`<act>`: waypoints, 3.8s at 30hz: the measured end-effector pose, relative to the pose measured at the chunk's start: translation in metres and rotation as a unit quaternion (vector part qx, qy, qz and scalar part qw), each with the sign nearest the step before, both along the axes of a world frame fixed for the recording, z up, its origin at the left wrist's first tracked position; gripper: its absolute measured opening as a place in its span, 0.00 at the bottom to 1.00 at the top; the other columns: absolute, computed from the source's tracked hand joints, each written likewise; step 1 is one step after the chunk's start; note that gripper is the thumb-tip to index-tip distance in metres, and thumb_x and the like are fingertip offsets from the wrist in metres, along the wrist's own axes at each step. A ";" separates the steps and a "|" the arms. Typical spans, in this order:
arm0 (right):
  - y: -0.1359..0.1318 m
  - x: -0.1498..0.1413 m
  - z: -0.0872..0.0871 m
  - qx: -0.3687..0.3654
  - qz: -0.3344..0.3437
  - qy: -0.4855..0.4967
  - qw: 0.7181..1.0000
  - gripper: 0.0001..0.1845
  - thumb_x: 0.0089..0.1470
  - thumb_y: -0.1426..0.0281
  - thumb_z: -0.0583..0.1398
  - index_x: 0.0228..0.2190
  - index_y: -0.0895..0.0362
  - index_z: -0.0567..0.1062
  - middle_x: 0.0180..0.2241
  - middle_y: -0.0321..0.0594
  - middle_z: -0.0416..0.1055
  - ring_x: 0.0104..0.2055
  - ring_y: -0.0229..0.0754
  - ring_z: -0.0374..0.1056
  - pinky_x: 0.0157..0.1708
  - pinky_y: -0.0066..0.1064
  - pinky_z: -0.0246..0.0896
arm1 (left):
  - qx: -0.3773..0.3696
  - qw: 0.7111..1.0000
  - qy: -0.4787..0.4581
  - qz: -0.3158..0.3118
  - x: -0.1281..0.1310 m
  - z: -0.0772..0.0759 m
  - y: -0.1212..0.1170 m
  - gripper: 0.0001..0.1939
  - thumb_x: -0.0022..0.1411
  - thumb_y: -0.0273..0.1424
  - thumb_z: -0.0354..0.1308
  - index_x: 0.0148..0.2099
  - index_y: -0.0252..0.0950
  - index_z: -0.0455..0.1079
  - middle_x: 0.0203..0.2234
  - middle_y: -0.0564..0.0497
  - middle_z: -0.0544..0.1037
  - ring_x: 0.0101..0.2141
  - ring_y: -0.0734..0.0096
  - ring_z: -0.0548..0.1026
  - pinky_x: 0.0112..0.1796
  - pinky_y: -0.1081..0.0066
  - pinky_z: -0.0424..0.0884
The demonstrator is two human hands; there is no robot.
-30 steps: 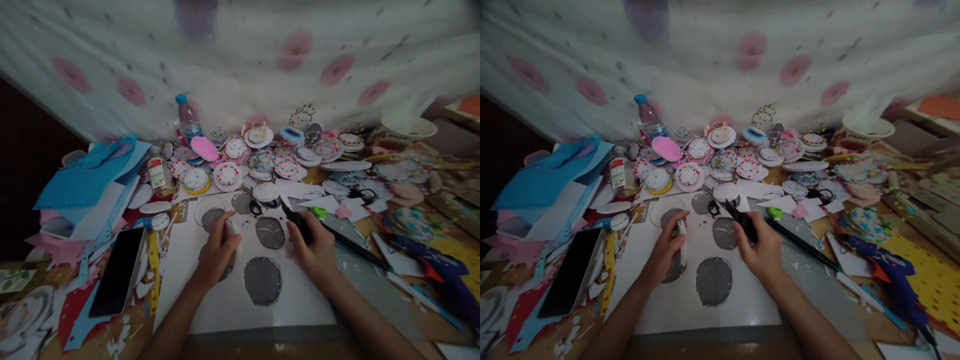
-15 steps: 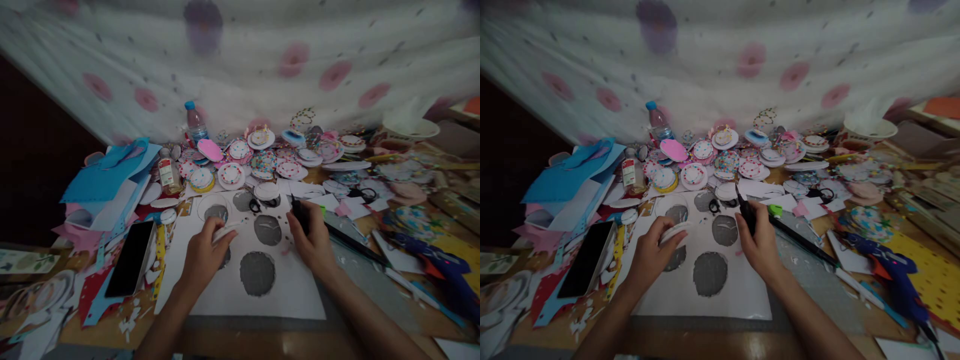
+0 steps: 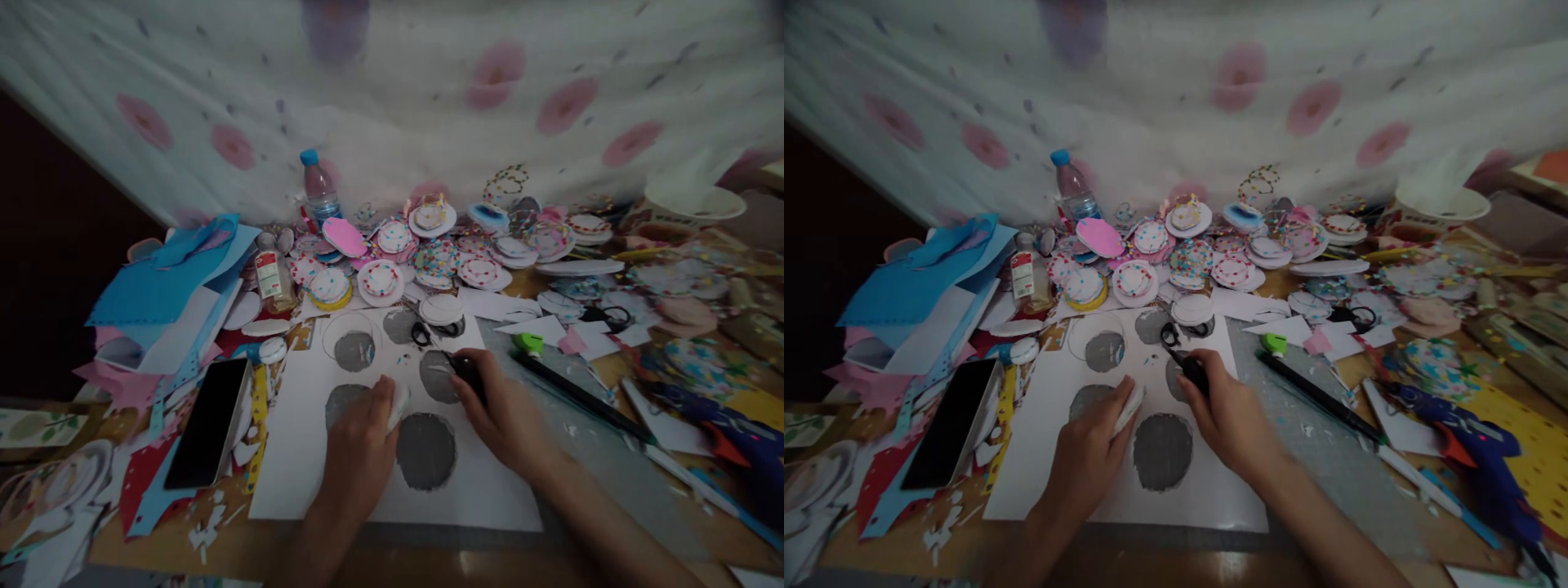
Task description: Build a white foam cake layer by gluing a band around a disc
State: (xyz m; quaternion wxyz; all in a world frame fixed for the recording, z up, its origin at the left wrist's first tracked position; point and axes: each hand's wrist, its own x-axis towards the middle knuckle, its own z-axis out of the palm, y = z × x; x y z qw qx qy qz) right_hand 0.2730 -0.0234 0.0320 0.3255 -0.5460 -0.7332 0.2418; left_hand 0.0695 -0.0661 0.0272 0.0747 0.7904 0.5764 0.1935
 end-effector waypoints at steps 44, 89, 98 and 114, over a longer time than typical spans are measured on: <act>-0.044 -0.037 0.003 -0.274 0.082 -0.039 0.957 0.09 0.63 0.72 0.42 0.40 0.57 0.60 0.29 0.47 0.75 0.31 0.48 0.75 0.26 0.31 0.61 | -0.160 0.958 0.238 -0.026 0.014 0.031 0.019 0.15 0.58 0.18 0.54 0.48 0.24 0.72 0.32 0.37 0.81 0.31 0.56 0.81 0.28 0.66 0.79; -0.040 -0.026 -0.014 -0.267 0.136 -0.059 0.952 0.12 0.56 0.80 0.46 0.42 0.57 0.57 0.30 0.46 0.73 0.34 0.49 0.72 0.32 0.34 0.59 | -0.188 0.952 0.232 -0.068 0.015 0.032 0.021 0.23 0.54 0.14 0.49 0.52 0.19 0.68 0.45 0.28 0.77 0.41 0.52 0.79 0.34 0.62 0.78; -0.044 -0.029 -0.009 -0.286 0.121 -0.012 0.950 0.11 0.58 0.77 0.45 0.43 0.56 0.58 0.31 0.47 0.74 0.36 0.49 0.73 0.35 0.38 0.65 | -0.204 0.954 0.210 -0.066 0.009 0.035 0.022 0.20 0.57 0.17 0.49 0.52 0.20 0.67 0.38 0.32 0.79 0.37 0.51 0.80 0.32 0.60 0.78; -0.079 -0.009 -0.005 -0.196 0.092 -0.072 0.974 0.28 0.61 0.74 0.46 0.61 0.53 0.51 0.56 0.48 0.66 0.56 0.47 0.66 0.48 0.38 0.69 | -0.240 0.955 0.170 -0.034 0.008 0.039 0.025 0.18 0.59 0.18 0.46 0.49 0.25 0.69 0.30 0.39 0.80 0.32 0.50 0.80 0.30 0.57 0.76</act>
